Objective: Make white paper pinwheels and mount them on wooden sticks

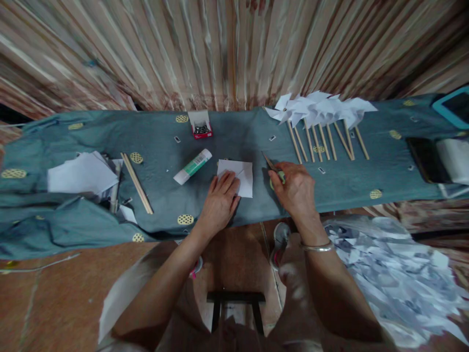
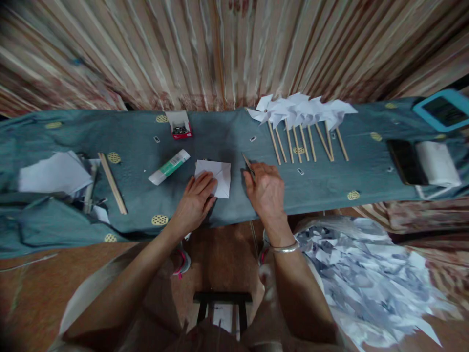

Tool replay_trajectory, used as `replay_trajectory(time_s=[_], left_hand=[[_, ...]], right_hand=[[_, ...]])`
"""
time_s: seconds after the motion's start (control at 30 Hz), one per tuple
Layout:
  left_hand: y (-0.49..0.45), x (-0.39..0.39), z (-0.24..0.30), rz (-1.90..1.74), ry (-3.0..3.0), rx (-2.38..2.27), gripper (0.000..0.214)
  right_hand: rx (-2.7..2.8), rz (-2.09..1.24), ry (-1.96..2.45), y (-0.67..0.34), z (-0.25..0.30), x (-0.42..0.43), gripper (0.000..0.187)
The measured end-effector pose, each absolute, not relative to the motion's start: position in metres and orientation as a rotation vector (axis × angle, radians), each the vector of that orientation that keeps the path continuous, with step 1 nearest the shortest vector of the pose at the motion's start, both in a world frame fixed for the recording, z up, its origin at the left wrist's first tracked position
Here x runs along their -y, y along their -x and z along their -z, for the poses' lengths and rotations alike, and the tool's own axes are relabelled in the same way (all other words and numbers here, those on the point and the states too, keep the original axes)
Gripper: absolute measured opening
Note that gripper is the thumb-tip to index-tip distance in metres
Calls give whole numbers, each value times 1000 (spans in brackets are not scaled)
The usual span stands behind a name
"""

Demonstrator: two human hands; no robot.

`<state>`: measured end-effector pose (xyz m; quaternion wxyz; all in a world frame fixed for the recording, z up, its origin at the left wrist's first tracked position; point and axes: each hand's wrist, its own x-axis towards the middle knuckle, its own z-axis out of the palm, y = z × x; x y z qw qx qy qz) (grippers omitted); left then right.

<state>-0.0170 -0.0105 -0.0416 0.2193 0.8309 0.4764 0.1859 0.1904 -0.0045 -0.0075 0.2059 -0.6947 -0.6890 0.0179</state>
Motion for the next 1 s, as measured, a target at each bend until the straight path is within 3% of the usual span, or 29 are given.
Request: replay_trajectory(time_s=[0.13,0.23,1.0], left_hand=[[19,12,45,-436,-2455,-1339,44],[20,12,47,-419,-2518,-1340,47],[62,33,40,-460,-2617,-1273,45]], right_hand=[[1828,-178,1727,-160,35,-15,50],[1769,-232,1702,-143,50,-25,56],[1747,-251,1707,-161,63,-49,21]])
